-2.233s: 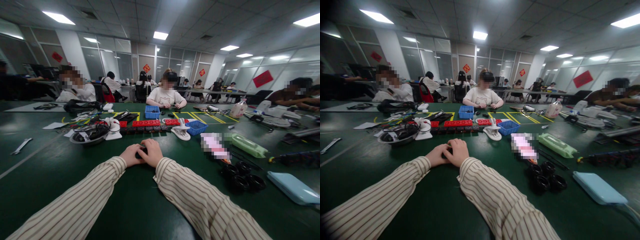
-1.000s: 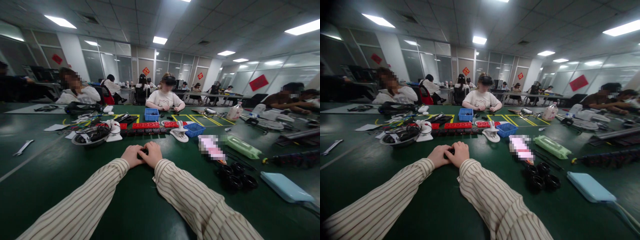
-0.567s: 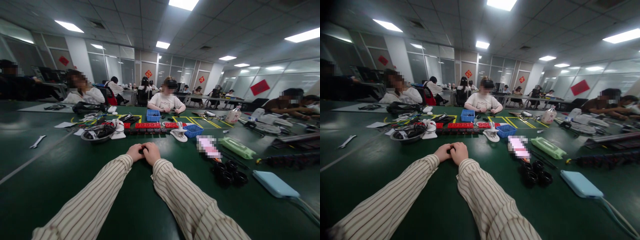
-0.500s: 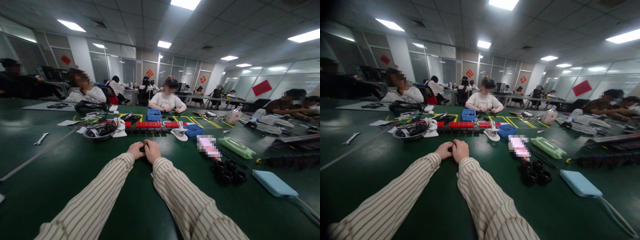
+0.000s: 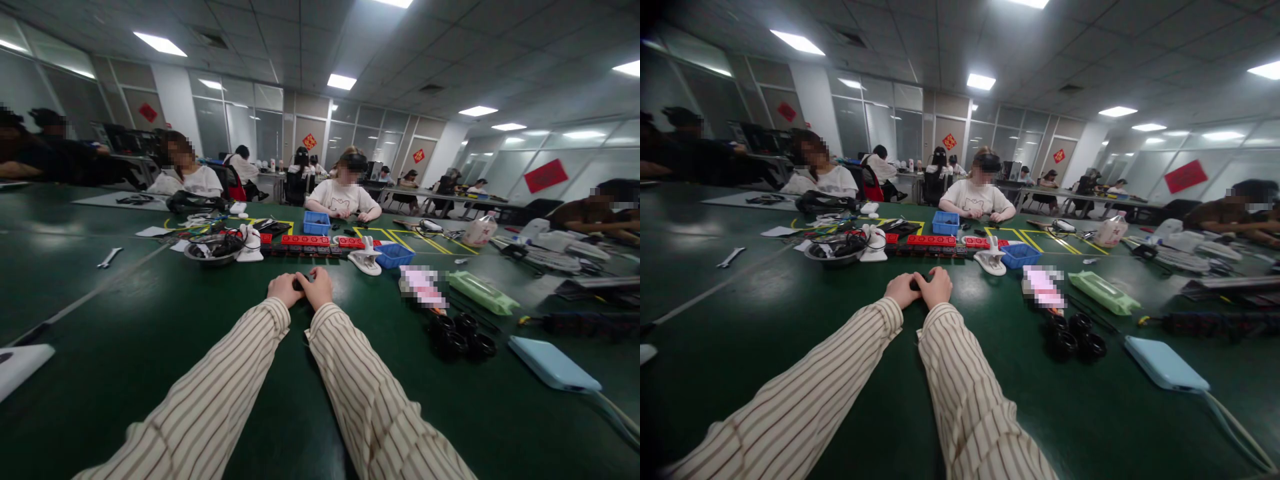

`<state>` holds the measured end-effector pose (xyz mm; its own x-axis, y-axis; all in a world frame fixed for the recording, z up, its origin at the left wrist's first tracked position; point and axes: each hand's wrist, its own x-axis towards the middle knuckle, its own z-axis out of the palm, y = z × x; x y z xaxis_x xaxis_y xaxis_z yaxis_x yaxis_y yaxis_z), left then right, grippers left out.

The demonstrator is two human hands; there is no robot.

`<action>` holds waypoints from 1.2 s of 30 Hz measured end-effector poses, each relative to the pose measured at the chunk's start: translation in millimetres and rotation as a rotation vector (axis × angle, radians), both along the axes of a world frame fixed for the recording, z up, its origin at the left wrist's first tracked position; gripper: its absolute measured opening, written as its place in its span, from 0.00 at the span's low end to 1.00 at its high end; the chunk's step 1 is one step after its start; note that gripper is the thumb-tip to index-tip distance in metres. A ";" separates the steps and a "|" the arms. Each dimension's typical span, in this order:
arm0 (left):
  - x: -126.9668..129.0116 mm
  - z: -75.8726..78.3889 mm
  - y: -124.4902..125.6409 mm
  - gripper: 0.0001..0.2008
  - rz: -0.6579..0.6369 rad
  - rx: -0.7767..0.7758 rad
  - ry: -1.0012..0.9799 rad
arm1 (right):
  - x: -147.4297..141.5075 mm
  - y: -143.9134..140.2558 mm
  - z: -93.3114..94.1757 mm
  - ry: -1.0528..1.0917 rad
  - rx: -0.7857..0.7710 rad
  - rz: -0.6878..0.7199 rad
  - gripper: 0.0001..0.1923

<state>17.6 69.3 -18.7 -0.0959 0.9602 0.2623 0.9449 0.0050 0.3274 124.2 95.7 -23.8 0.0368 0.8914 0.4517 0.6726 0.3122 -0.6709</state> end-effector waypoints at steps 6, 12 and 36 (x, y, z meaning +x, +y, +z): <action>-10.6 2.3 10.1 0.14 -0.112 -0.021 -0.082 | -0.8 10.3 -3.7 0.034 -0.033 0.125 0.13; -15.7 -0.3 22.7 0.25 -0.176 -0.050 -0.210 | -0.5 26.5 -8.2 0.156 -0.031 0.250 0.07; -14.0 -1.0 26.0 0.14 -0.064 -0.080 0.027 | -6.2 14.5 -0.3 0.055 0.058 0.259 0.06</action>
<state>3.6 95.3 -19.7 -0.0274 0.9821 0.1864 0.9525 -0.0310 0.3031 118.1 110.1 -24.1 -0.1631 0.8472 0.5056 0.5283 0.5078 -0.6805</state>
